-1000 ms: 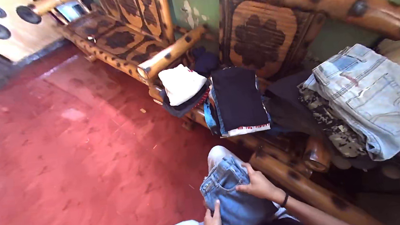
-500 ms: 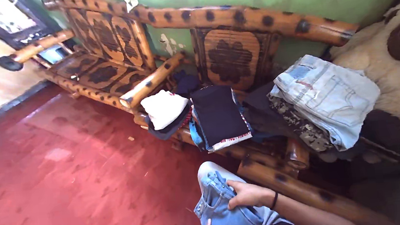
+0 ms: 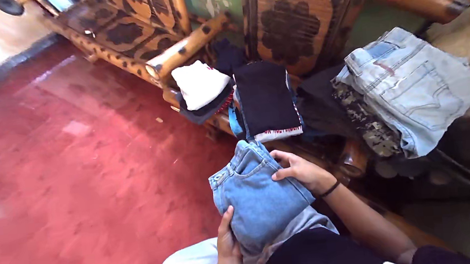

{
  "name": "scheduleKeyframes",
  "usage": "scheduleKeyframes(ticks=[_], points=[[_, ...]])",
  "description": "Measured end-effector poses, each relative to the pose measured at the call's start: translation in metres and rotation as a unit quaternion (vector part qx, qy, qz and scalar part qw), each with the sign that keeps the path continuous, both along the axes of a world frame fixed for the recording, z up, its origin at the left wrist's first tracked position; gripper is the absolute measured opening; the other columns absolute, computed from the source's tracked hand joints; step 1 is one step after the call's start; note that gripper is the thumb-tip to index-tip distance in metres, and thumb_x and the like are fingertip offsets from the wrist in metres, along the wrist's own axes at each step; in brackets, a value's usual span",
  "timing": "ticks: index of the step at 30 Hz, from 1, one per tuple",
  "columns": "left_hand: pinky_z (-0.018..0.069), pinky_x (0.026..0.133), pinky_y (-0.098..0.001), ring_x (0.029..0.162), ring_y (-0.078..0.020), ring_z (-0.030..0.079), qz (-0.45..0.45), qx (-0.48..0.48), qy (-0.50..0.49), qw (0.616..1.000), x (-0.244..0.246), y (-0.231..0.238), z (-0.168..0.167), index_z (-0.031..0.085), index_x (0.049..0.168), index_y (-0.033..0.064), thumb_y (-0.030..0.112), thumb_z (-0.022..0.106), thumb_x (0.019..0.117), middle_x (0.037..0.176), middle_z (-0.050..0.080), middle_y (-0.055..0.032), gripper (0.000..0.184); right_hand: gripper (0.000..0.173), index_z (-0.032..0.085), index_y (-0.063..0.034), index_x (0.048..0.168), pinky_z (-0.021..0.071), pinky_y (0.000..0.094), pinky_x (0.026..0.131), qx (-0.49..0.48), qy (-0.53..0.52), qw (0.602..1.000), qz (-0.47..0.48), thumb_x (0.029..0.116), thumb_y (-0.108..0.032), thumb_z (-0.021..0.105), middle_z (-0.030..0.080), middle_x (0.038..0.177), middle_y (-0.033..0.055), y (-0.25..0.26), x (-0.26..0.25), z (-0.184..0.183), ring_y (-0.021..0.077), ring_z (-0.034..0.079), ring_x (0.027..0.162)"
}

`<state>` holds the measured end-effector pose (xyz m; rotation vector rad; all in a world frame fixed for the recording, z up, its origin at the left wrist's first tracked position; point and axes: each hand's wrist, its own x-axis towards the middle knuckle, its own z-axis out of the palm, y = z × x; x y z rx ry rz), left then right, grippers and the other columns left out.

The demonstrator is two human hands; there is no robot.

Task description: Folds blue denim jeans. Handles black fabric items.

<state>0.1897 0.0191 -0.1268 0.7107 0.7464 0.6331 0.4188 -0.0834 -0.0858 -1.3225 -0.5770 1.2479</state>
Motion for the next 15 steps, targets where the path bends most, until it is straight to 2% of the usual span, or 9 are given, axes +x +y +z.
scheduleKeyframes(ticks=[3, 7, 9, 10, 13, 15], points=[[0.0635, 0.074, -0.0259, 0.082, -0.0059, 0.074, -0.003, 0.005, 0.022, 1.0, 0.002, -0.001, 0.004, 0.062, 0.108, 0.0106, 0.019, 0.059, 0.0905, 0.088, 0.076, 0.0011, 0.02, 0.047, 0.052, -0.0045, 0.134, 0.0592, 0.0314, 0.085, 0.011, 0.012, 1.0, 0.004, 0.0891, 0.001, 0.065, 0.067, 0.114, 0.008, -0.007, 0.001, -0.008, 0.0124, 0.069, 0.094], [0.0636, 0.076, -0.0267, 0.084, -0.0062, 0.075, -0.059, 0.008, 0.033, 0.998, 0.014, -0.006, 0.007, 0.065, 0.107, 0.013, 0.017, 0.05, 0.0985, 0.09, 0.077, 0.0021, 0.018, 0.047, 0.05, 0.0, 0.135, 0.0575, 0.0304, 0.086, -0.008, -0.006, 1.0, -0.019, 0.0902, 0.0, 0.065, 0.064, 0.116, 0.0097, -0.025, 0.009, -0.011, 0.0114, 0.066, 0.096], [0.0635, 0.077, -0.0274, 0.085, -0.007, 0.075, -0.089, 0.022, 0.05, 0.995, 0.028, -0.008, 0.015, 0.062, 0.111, 0.0108, 0.016, 0.051, 0.0985, 0.091, 0.077, 0.0013, 0.018, 0.045, 0.052, 0.0001, 0.133, 0.0569, 0.0297, 0.085, -0.012, -0.026, 0.998, -0.05, 0.0895, 0.0, 0.064, 0.064, 0.115, 0.0097, -0.038, 0.018, -0.005, 0.0108, 0.066, 0.096], [0.0637, 0.077, -0.0284, 0.085, -0.008, 0.075, -0.098, 0.033, 0.059, 0.993, 0.037, -0.009, 0.021, 0.06, 0.115, 0.0083, 0.017, 0.055, 0.0963, 0.091, 0.076, -0.0003, 0.021, 0.045, 0.053, 0.0, 0.132, 0.0571, 0.0295, 0.085, -0.005, -0.04, 0.997, -0.071, 0.0891, 0.0, 0.064, 0.065, 0.115, 0.0094, -0.045, 0.024, 0.001, 0.0107, 0.066, 0.096], [0.0636, 0.08, -0.0302, 0.089, -0.0095, 0.073, -0.136, 0.093, 0.059, 0.985, 0.077, -0.015, 0.055, 0.049, 0.129, 0.002, 0.02, 0.066, 0.088, 0.099, 0.074, -0.0032, 0.048, 0.044, 0.057, -0.002, 0.131, 0.0586, 0.0304, 0.087, 0.035, -0.107, 0.983, -0.145, 0.0886, 0.002, 0.065, 0.069, 0.113, 0.0086, -0.072, 0.049, 0.033, 0.0108, 0.068, 0.097], [0.0636, 0.081, -0.0296, 0.09, -0.0094, 0.073, -0.164, 0.143, 0.011, 0.976, 0.114, -0.024, 0.085, 0.047, 0.131, 0.0001, 0.022, 0.073, 0.0829, 0.1, 0.073, -0.0028, 0.059, 0.046, 0.059, -0.0059, 0.133, 0.0593, 0.0289, 0.08, 0.069, -0.193, 0.958, -0.2, 0.0881, 0.001, 0.065, 0.072, 0.105, 0.0049, -0.099, 0.069, 0.065, 0.0089, 0.069, 0.089]])
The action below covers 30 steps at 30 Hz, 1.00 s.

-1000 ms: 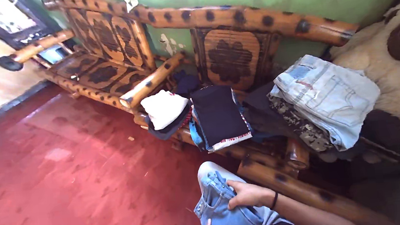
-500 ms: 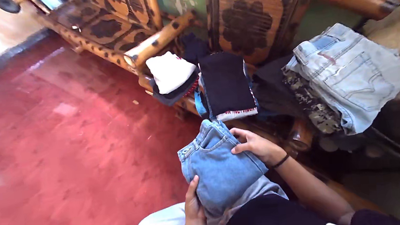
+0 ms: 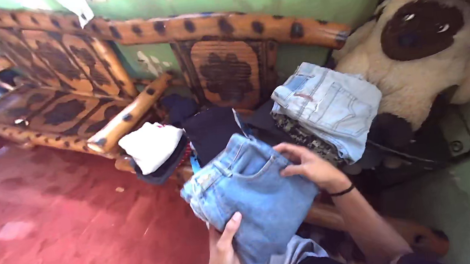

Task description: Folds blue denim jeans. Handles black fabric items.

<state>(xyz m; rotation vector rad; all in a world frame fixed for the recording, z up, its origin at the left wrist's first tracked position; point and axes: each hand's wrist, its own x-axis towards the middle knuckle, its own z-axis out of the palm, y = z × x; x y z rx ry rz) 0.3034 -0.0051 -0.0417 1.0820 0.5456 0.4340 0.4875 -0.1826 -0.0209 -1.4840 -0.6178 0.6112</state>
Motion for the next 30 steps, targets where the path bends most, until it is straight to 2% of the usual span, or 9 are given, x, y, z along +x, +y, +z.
scheduleKeyframes(ticks=[3, 5, 7, 11, 13, 15, 17, 25, 30], points=[[0.0616, 0.089, -0.0292, 0.098, -0.0091, 0.071, -0.107, 0.056, -0.113, 0.986, 0.065, -0.02, 0.049, 0.046, 0.133, 0.0022, 0.02, 0.073, 0.0885, 0.107, 0.071, -0.0014, 0.055, 0.053, 0.055, -0.0071, 0.139, 0.0596, 0.0228, 0.069, 0.032, -0.174, 0.981, -0.076, 0.0879, 0.003, 0.064, 0.074, 0.101, 0.0014, -0.048, 0.036, 0.058, 0.0052, 0.069, 0.079], [0.0606, 0.091, -0.0313, 0.103, -0.0103, 0.07, -0.17, 0.083, -0.133, 0.973, 0.111, -0.041, 0.078, 0.047, 0.139, 0.0098, 0.017, 0.072, 0.0909, 0.113, 0.07, -0.0012, 0.054, 0.05, 0.054, -0.0024, 0.138, 0.0609, 0.0228, 0.076, 0.04, -0.287, 0.949, -0.121, 0.0885, 0.002, 0.062, 0.074, 0.106, 0.0002, -0.076, 0.071, 0.094, 0.0038, 0.07, 0.086], [0.0573, 0.098, -0.0394, 0.117, -0.0155, 0.064, -0.229, 0.086, -0.123, 0.962, 0.158, -0.062, 0.097, 0.031, 0.154, 0.021, 0.025, 0.074, 0.0944, 0.133, 0.062, -0.0039, 0.073, 0.05, 0.053, -0.0013, 0.138, 0.0615, 0.0265, 0.081, 0.02, -0.349, 0.922, -0.166, 0.0886, 0.002, 0.061, 0.072, 0.111, 0.0031, -0.102, 0.109, 0.122, 0.0066, 0.071, 0.091], [0.0513, 0.102, -0.0588, 0.134, -0.0316, 0.053, -0.245, 0.072, -0.025, 0.966, 0.238, -0.103, 0.079, 0.014, 0.162, 0.0277, 0.044, 0.077, 0.0899, 0.154, 0.046, -0.0128, 0.097, 0.052, 0.055, -0.0031, 0.138, 0.0579, 0.0363, 0.09, -0.116, -0.316, 0.916, -0.22, 0.0865, 0.002, 0.064, 0.066, 0.124, 0.0133, -0.134, 0.196, 0.124, 0.017, 0.067, 0.103], [0.0514, 0.093, -0.0626, 0.127, -0.0404, 0.054, -0.241, 0.049, 0.075, 0.966, 0.254, -0.121, 0.057, 0.022, 0.16, 0.0176, 0.033, 0.075, 0.0919, 0.147, 0.049, -0.0227, 0.087, 0.046, 0.056, 0.0016, 0.137, 0.053, 0.0507, 0.098, -0.263, -0.268, 0.901, -0.218, 0.0927, -0.002, 0.067, 0.063, 0.128, 0.0243, -0.138, 0.228, 0.099, 0.033, 0.065, 0.111], [0.0531, 0.091, -0.0581, 0.12, -0.0409, 0.058, -0.254, 0.055, 0.126, 0.957, 0.256, -0.133, 0.042, 0.034, 0.152, 0.0048, 0.022, 0.066, 0.0989, 0.138, 0.052, -0.028, 0.065, 0.042, 0.057, 0.0037, 0.137, 0.0443, 0.0646, 0.104, -0.412, -0.229, 0.861, -0.192, 0.1023, -0.018, 0.062, 0.061, 0.131, 0.0309, -0.125, 0.244, 0.071, 0.0459, 0.059, 0.121], [0.0554, 0.089, -0.0516, 0.113, -0.0365, 0.062, -0.267, 0.073, 0.127, 0.952, 0.249, -0.137, 0.032, 0.046, 0.141, -0.0007, 0.021, 0.063, 0.1027, 0.13, 0.057, -0.0271, 0.047, 0.051, 0.048, 0.0025, 0.145, 0.0396, 0.0711, 0.105, -0.482, -0.224, 0.83, -0.171, 0.1071, -0.031, 0.054, 0.057, 0.136, 0.0337, -0.11, 0.25, 0.044, 0.052, 0.054, 0.128], [0.0603, 0.077, -0.0367, 0.09, -0.0227, 0.07, -0.377, 0.115, 0.115, 0.912, 0.194, -0.116, 0.021, 0.053, 0.128, -0.004, 0.016, 0.05, 0.1084, 0.111, 0.064, -0.0189, 0.028, 0.066, 0.041, -0.0007, 0.151, 0.0367, 0.0747, 0.103, -0.465, -0.259, 0.808, -0.254, 0.1057, -0.048, 0.049, 0.051, 0.142, 0.0333, -0.064, 0.252, 0.029, 0.053, 0.049, 0.132], [0.0615, 0.077, -0.0356, 0.082, -0.0169, 0.071, -0.444, 0.078, 0.096, 0.888, 0.086, -0.07, -0.049, 0.061, 0.113, -0.0039, 0.013, 0.05, 0.1057, 0.096, 0.069, -0.0104, 0.022, 0.072, 0.04, -0.0063, 0.155, 0.0328, 0.0763, 0.105, -0.456, -0.3, 0.786, -0.291, 0.1042, -0.056, 0.045, 0.044, 0.15, 0.0327, -0.068, 0.22, 0.042, 0.0555, 0.039, 0.139]])
